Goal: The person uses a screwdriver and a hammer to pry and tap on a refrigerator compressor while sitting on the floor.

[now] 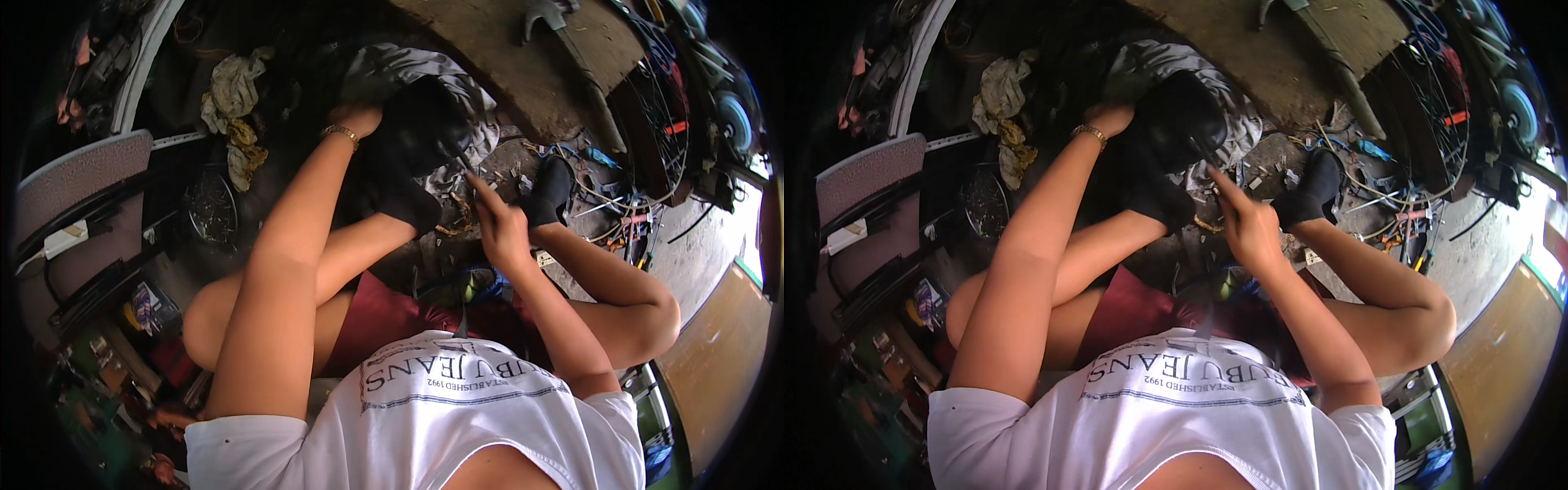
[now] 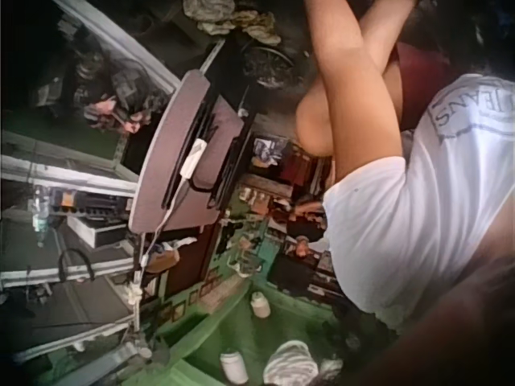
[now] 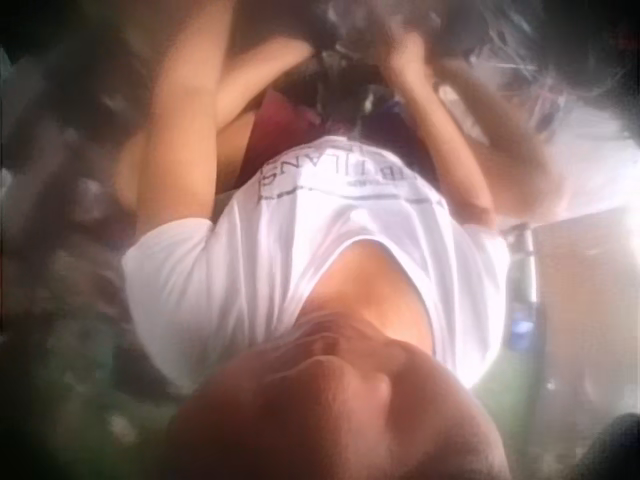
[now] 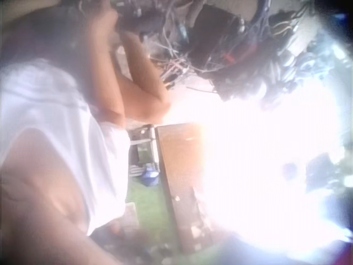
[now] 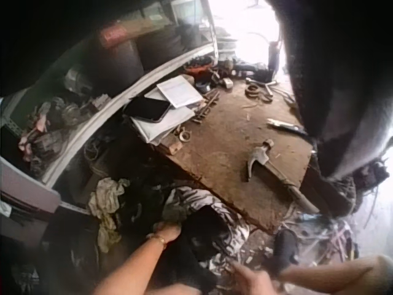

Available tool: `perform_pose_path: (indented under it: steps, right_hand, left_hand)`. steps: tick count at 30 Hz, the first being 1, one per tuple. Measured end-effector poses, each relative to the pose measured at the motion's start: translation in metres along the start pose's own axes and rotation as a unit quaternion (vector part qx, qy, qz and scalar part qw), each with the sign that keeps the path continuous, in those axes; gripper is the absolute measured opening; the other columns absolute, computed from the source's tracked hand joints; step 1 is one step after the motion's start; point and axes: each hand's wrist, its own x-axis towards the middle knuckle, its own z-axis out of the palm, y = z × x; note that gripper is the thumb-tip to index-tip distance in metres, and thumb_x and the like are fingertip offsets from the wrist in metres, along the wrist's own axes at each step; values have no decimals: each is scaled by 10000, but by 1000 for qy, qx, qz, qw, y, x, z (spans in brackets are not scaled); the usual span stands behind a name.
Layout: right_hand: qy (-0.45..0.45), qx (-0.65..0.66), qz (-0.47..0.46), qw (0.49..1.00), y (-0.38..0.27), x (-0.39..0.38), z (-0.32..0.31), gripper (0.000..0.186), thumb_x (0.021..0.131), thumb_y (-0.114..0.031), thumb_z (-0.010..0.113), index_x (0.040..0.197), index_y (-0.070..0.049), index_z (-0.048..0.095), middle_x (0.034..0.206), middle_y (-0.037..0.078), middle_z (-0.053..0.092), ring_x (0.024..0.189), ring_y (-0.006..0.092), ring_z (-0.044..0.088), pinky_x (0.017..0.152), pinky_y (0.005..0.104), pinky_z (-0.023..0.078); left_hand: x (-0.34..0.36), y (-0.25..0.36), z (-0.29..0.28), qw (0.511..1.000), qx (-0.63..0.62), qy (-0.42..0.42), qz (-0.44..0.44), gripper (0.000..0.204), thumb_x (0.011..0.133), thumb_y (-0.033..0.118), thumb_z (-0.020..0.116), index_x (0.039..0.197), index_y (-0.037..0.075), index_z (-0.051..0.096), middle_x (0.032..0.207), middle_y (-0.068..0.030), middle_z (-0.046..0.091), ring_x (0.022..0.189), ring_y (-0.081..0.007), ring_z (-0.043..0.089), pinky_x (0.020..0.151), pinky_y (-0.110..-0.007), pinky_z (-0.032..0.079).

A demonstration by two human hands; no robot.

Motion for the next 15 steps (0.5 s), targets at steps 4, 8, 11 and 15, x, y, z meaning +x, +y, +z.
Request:
perform_pose_path:
  steps: [4,8,11,15]
  right_hand:
    - [47,-182,-139,972,9,32,57,487,834,-101,539,1285,-283,504,839,178,656,649,376,619,611,416,513]
    - [-15,-19,-4,1000,-8,18,9,468,846,-107,535,1290,-253,505,883,192,651,689,381,619,618,432,504]
    - [-15,-44,-41,998,-6,-12,-5,457,862,-84,519,1293,-234,504,886,227,632,689,401,607,629,447,491]
    - [20,-48,-7,999,3,43,35,443,871,-81,523,1284,-240,513,752,245,601,635,415,582,592,464,457]
  left_hand:
    - [8,6,-7,999,8,-46,-1,551,908,461,275,1318,142,460,1351,-123,464,1208,-335,471,990,-439,381]
    - [-3,-3,-4,1000,-19,15,-18,532,911,448,272,1272,140,513,1323,-125,494,1194,-330,487,979,-441,390]
    - [-9,4,-7,1000,-16,13,1,534,915,444,264,1267,133,517,1324,-128,493,1191,-330,491,981,-440,388]
    - [-5,13,-16,999,-17,-40,-14,536,917,441,262,1289,134,495,1340,-129,477,1201,-325,483,994,-433,379]
